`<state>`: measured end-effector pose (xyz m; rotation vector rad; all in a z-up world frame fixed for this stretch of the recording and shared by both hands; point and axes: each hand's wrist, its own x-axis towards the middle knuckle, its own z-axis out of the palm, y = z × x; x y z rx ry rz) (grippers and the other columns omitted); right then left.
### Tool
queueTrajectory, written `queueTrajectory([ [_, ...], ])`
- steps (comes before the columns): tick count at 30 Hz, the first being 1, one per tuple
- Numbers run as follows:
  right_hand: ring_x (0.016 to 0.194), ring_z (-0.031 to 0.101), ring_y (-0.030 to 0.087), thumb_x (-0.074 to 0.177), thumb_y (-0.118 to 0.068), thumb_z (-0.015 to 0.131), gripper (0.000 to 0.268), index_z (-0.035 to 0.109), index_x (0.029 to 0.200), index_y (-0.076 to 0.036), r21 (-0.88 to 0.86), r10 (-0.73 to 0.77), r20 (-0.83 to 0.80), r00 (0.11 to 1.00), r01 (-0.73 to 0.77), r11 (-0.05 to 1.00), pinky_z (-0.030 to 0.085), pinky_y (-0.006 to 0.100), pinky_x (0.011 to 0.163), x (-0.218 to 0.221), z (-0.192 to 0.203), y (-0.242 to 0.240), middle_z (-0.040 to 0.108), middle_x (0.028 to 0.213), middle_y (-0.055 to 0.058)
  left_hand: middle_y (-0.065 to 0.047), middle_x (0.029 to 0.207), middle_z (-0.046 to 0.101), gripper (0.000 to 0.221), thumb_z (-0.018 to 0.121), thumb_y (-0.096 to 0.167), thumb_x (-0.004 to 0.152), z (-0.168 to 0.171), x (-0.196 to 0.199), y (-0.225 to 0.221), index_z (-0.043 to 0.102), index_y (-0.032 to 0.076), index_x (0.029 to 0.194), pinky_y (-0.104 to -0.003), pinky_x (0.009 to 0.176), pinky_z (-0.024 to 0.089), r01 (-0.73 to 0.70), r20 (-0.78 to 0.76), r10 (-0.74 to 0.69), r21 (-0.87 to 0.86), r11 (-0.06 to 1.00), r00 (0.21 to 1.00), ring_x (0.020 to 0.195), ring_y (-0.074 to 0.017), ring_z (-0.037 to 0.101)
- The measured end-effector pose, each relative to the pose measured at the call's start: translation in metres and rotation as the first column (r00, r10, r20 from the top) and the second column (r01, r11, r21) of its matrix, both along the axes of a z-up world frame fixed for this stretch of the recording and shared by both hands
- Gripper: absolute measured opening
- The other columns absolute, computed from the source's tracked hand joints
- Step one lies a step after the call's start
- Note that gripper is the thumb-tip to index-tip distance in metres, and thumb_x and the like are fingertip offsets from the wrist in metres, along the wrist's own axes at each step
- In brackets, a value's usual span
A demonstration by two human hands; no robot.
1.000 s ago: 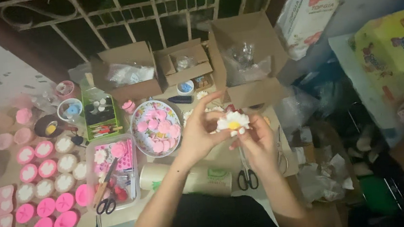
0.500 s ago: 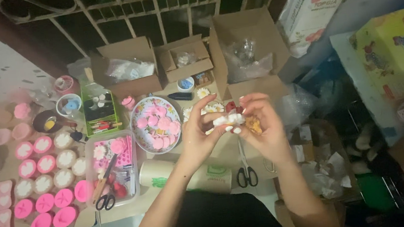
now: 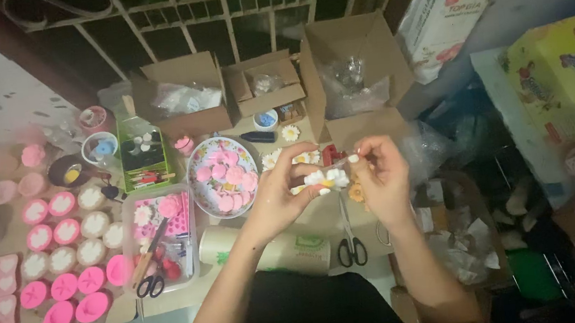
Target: The recorder wraps individual flower-shaped soaps in plastic wrap and uses scissors to trim the wrap.
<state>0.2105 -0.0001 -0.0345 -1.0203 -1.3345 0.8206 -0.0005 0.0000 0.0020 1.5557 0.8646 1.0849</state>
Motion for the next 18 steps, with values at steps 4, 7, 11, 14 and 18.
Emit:
queueTrajectory([
  [4,0.098,0.058,0.008,0.1,0.002,0.063,0.012,0.053,0.106,-0.003,-0.009,0.032,-0.054,0.998,-0.032,0.999,0.05,0.023,0.089,0.0,-0.028,0.02,0.059,0.104,0.002,-0.01,0.107,0.079,0.061,0.078,-0.001,0.087,-0.003,0.002,0.003,0.048,0.009,0.139,-0.033,0.093,0.062,0.019,-0.005,-0.019,-0.025,1.0,1.0,0.107,-0.0194,0.076],
  [7,0.089,0.062,0.011,0.101,-0.001,0.062,0.007,0.056,0.102,-0.004,-0.214,0.054,-0.081,0.995,-0.071,0.974,0.053,0.025,0.08,-0.003,-0.051,0.029,0.061,0.096,0.005,-0.01,0.112,0.078,0.058,0.076,-0.003,0.086,-0.006,0.003,0.005,0.05,0.009,0.136,-0.034,0.092,0.061,0.025,-0.021,-0.025,-0.012,1.0,0.999,0.11,-0.0195,0.076],
  [11,0.092,0.069,0.019,0.094,0.003,0.054,0.028,0.059,0.119,-0.007,-0.523,0.156,-0.401,0.903,-0.365,0.771,0.059,0.037,0.072,-0.009,-0.059,0.025,0.067,0.112,0.009,-0.012,0.116,0.076,0.052,0.071,-0.003,0.09,-0.008,0.001,0.006,0.052,0.008,0.137,-0.036,0.09,0.061,0.079,-0.112,-0.07,0.072,0.994,0.991,0.111,-0.0276,0.076],
  [14,0.093,0.071,0.024,0.092,0.002,0.045,0.046,0.054,0.133,-0.017,-0.609,0.07,-0.605,0.793,-0.517,0.602,0.061,0.044,0.067,-0.007,-0.073,0.021,0.067,0.121,0.008,-0.015,0.121,0.07,0.056,0.072,-0.003,0.086,0.0,0.001,0.004,0.05,0.008,0.137,-0.04,0.092,0.056,0.108,-0.22,-0.062,0.207,0.972,0.974,0.113,-0.0346,0.071],
  [18,0.099,0.069,0.025,0.1,-0.004,0.046,0.038,0.054,0.136,-0.013,-0.408,0.197,-0.792,0.577,-0.742,0.532,0.06,0.042,0.072,0.013,-0.132,0.019,0.066,0.122,0.012,-0.021,0.124,0.057,0.065,0.073,-0.004,0.08,0.017,-0.005,0.003,0.048,0.006,0.14,-0.042,0.098,0.051,0.127,-0.297,-0.048,0.253,0.959,0.954,0.121,-0.0381,0.058],
])
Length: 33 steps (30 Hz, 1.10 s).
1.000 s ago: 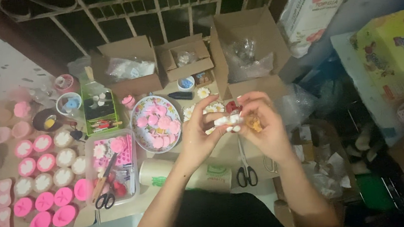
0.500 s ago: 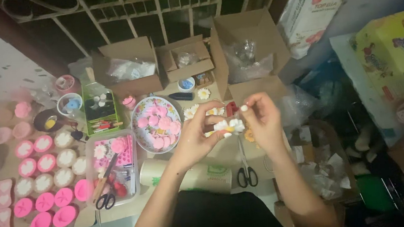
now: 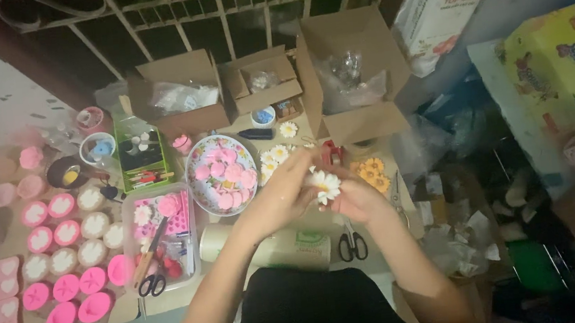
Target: The recorder wraps individual flower-shaped soaps in plastic wrap and uses scissors to trim the wrap.
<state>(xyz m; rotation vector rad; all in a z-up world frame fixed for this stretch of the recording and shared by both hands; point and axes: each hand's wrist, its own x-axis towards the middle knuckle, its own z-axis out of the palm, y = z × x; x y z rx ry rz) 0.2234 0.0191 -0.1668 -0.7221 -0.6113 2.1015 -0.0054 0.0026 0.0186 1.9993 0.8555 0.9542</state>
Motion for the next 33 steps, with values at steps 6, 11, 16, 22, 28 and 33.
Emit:
queueTrajectory([
  [6,0.098,0.068,0.024,0.108,-0.031,0.047,0.034,0.06,0.127,-0.006,-0.205,0.116,-0.211,0.971,-0.16,0.966,0.059,0.038,0.073,-0.008,-0.035,-0.001,0.067,0.116,0.011,-0.012,0.116,0.073,0.043,0.075,-0.002,0.077,-0.021,-0.007,0.013,0.069,0.007,0.119,-0.044,0.096,0.048,0.172,-0.13,-0.158,0.105,0.979,0.979,0.108,-0.0361,0.063],
  [11,0.096,0.066,0.024,0.103,-0.025,0.051,0.035,0.058,0.127,-0.001,-0.391,0.107,-0.365,0.925,-0.256,0.884,0.057,0.028,0.067,-0.034,-0.035,-0.024,0.065,0.112,0.012,-0.01,0.112,0.074,0.036,0.068,-0.005,0.085,-0.09,-0.015,0.01,0.069,0.005,0.119,-0.036,0.089,0.056,0.211,0.02,-0.212,-0.227,0.951,0.977,0.103,-0.0256,0.072],
  [16,0.093,0.062,0.024,0.102,-0.027,0.057,0.031,0.058,0.119,-0.001,-0.527,-0.064,-0.637,0.768,-0.374,0.763,0.057,0.022,0.063,-0.042,-0.137,-0.05,0.062,0.104,0.014,-0.006,0.113,0.072,0.033,0.067,-0.002,0.092,-0.2,-0.015,-0.005,0.067,0.002,0.124,-0.029,0.091,0.057,0.207,0.361,0.02,-0.578,0.79,0.933,0.104,-0.0135,0.068],
  [22,0.098,0.07,0.02,0.092,-0.03,0.056,0.036,0.062,0.117,-0.005,-0.319,-0.019,0.128,0.992,0.06,0.946,0.062,0.034,0.069,-0.047,-0.103,-0.018,0.07,0.111,0.013,-0.012,0.109,0.075,0.034,0.069,-0.003,0.089,-0.287,-0.015,0.013,0.066,0.0,0.123,-0.032,0.084,0.059,-0.069,0.274,0.607,-0.875,0.48,0.746,0.095,-0.0183,0.072],
  [28,0.085,0.066,0.015,0.09,-0.024,0.074,0.046,0.071,0.131,-0.003,0.084,0.039,0.737,0.675,-0.15,0.985,0.055,0.029,0.07,-0.042,-0.188,0.067,0.074,0.105,0.007,-0.013,0.108,0.076,0.037,0.075,0.001,0.087,-0.314,-0.004,0.064,0.067,-0.005,0.123,-0.032,0.082,0.059,-0.272,0.22,0.543,-0.679,0.682,0.811,0.096,-0.0156,0.072],
  [33,0.089,0.072,0.016,0.086,-0.013,0.071,0.039,0.068,0.125,-0.004,-0.015,-0.011,0.662,0.75,0.028,0.999,0.063,0.03,0.078,-0.056,-0.216,0.169,0.073,0.108,0.002,-0.017,0.093,0.077,0.045,0.077,0.026,0.089,-0.306,-0.013,0.104,0.062,0.005,0.126,-0.031,0.071,0.057,-0.639,-0.284,0.665,-0.671,0.376,0.69,0.077,-0.0212,0.073],
])
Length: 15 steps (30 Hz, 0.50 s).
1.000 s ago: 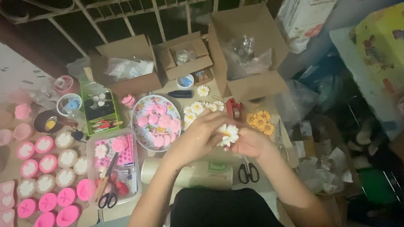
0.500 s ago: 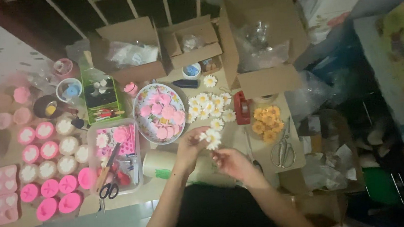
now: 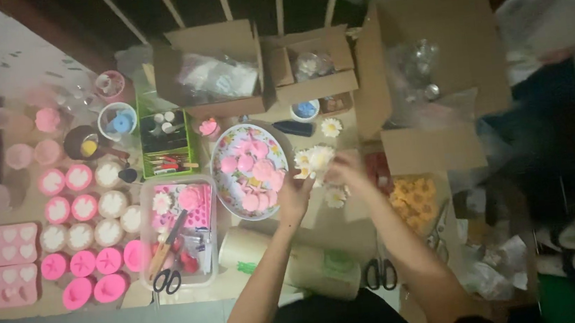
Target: The recorder wraps individual flower-shaped soaps in plastic wrap and uses scissors to trim the wrap.
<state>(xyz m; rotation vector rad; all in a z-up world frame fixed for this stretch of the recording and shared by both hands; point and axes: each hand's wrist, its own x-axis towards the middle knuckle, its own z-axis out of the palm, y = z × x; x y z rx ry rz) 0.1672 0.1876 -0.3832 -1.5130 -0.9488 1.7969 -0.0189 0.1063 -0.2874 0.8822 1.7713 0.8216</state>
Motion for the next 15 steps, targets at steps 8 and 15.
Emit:
queueTrajectory([
  [8,0.081,0.072,0.028,0.064,-0.016,0.089,0.032,0.077,0.092,-0.009,0.555,-0.289,0.541,0.79,-0.077,0.828,0.059,0.039,0.07,0.005,-0.101,0.103,0.075,0.088,0.009,-0.011,0.102,0.073,0.027,0.063,0.014,0.097,-0.046,-0.084,-0.111,0.06,0.001,0.121,-0.031,0.073,0.056,-0.242,0.259,0.198,0.15,0.959,0.945,0.086,-0.0188,0.073],
  [15,0.072,0.067,0.026,0.076,-0.007,0.078,0.012,0.078,0.088,-0.007,0.609,-0.347,0.702,0.622,-0.271,0.746,0.056,0.04,0.068,0.01,-0.036,0.076,0.071,0.081,0.015,-0.011,0.094,0.075,0.028,0.06,0.01,0.097,-0.041,-0.157,-0.19,0.066,0.0,0.122,-0.032,0.077,0.057,-0.274,-0.076,0.293,0.197,0.941,0.953,0.086,-0.0162,0.072],
])
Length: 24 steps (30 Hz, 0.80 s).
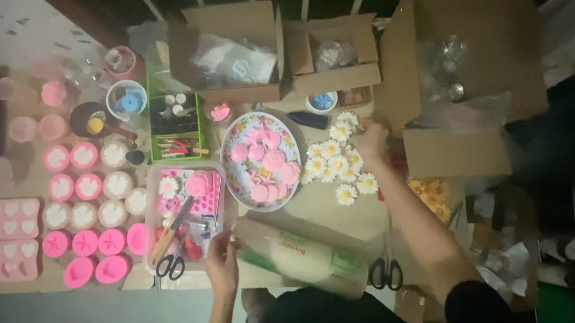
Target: The recorder wraps individual flower-shaped soaps in plastic wrap and uses scissors to trim the wrap.
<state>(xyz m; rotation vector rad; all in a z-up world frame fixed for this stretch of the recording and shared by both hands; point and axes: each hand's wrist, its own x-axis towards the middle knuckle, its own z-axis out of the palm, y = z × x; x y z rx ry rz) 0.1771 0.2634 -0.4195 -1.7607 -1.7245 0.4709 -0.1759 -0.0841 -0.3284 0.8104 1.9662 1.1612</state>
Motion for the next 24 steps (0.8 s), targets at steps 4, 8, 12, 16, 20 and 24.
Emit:
queueTrajectory([
  [4,0.057,0.065,0.013,0.071,-0.005,0.064,0.028,0.071,0.095,-0.019,-0.447,-0.301,-0.553,0.777,0.028,0.894,0.053,0.04,0.048,0.011,0.083,-0.088,0.068,0.074,-0.003,-0.012,0.101,0.074,0.028,0.064,0.011,0.096,0.018,-0.007,-0.005,0.064,-0.001,0.122,-0.033,0.077,0.058,0.034,-0.165,-0.03,0.021,0.999,0.986,0.088,-0.0161,0.072],
  [8,0.058,0.065,0.018,0.101,-0.034,0.06,0.04,0.069,0.081,0.0,-0.658,-0.025,-0.157,0.987,-0.086,0.748,0.051,0.035,0.058,0.055,0.083,-0.204,0.068,0.066,0.01,-0.017,0.093,0.076,0.021,0.06,0.017,0.105,0.015,-0.008,-0.015,0.066,0.0,0.114,-0.035,0.072,0.056,0.013,-0.106,-0.027,-0.135,0.991,0.994,0.078,-0.0246,0.074],
  [12,0.085,0.075,0.023,0.102,-0.052,0.053,0.053,0.072,0.105,-0.003,-0.921,0.005,-0.004,1.0,-0.006,0.39,0.06,0.037,0.077,0.061,0.052,-0.3,0.078,0.095,0.014,-0.022,0.1,0.07,0.017,0.06,0.009,0.099,-0.026,-0.014,-0.031,0.06,-0.001,0.113,-0.042,0.079,0.055,0.045,-0.372,-0.027,0.038,0.998,0.928,0.09,-0.0359,0.07],
  [16,0.107,0.071,0.027,0.103,-0.042,0.059,0.049,0.06,0.129,0.0,-0.952,-0.456,-0.275,0.846,-0.174,0.251,0.057,0.041,0.092,0.047,0.018,-0.347,0.069,0.122,0.021,-0.024,0.109,0.068,0.031,0.06,0.005,0.091,-0.028,-0.014,-0.028,0.058,0.001,0.121,-0.049,0.089,0.053,0.179,-0.563,-0.023,0.222,0.958,0.826,0.103,-0.043,0.067],
  [20,0.111,0.068,0.031,0.096,-0.012,0.06,0.041,0.054,0.134,0.002,-0.685,-0.664,-0.712,0.23,-0.437,0.583,0.054,0.048,0.097,0.044,0.011,-0.348,0.064,0.126,0.019,-0.024,0.108,0.071,0.04,0.066,0.008,0.089,-0.04,-0.015,-0.017,0.057,-0.001,0.128,-0.049,0.085,0.054,0.166,-0.448,-0.096,0.12,0.979,0.889,0.097,-0.0415,0.069],
  [24,0.117,0.063,0.023,0.097,-0.008,0.061,0.041,0.057,0.137,0.002,-0.523,-0.434,-0.852,0.292,-0.427,0.738,0.048,0.038,0.102,0.041,0.041,-0.326,0.066,0.128,0.013,-0.017,0.096,0.074,0.047,0.072,0.014,0.086,-0.041,-0.017,-0.012,0.059,-0.001,0.129,-0.039,0.076,0.057,0.091,-0.176,-0.091,-0.006,0.996,0.98,0.086,-0.0278,0.073],
])
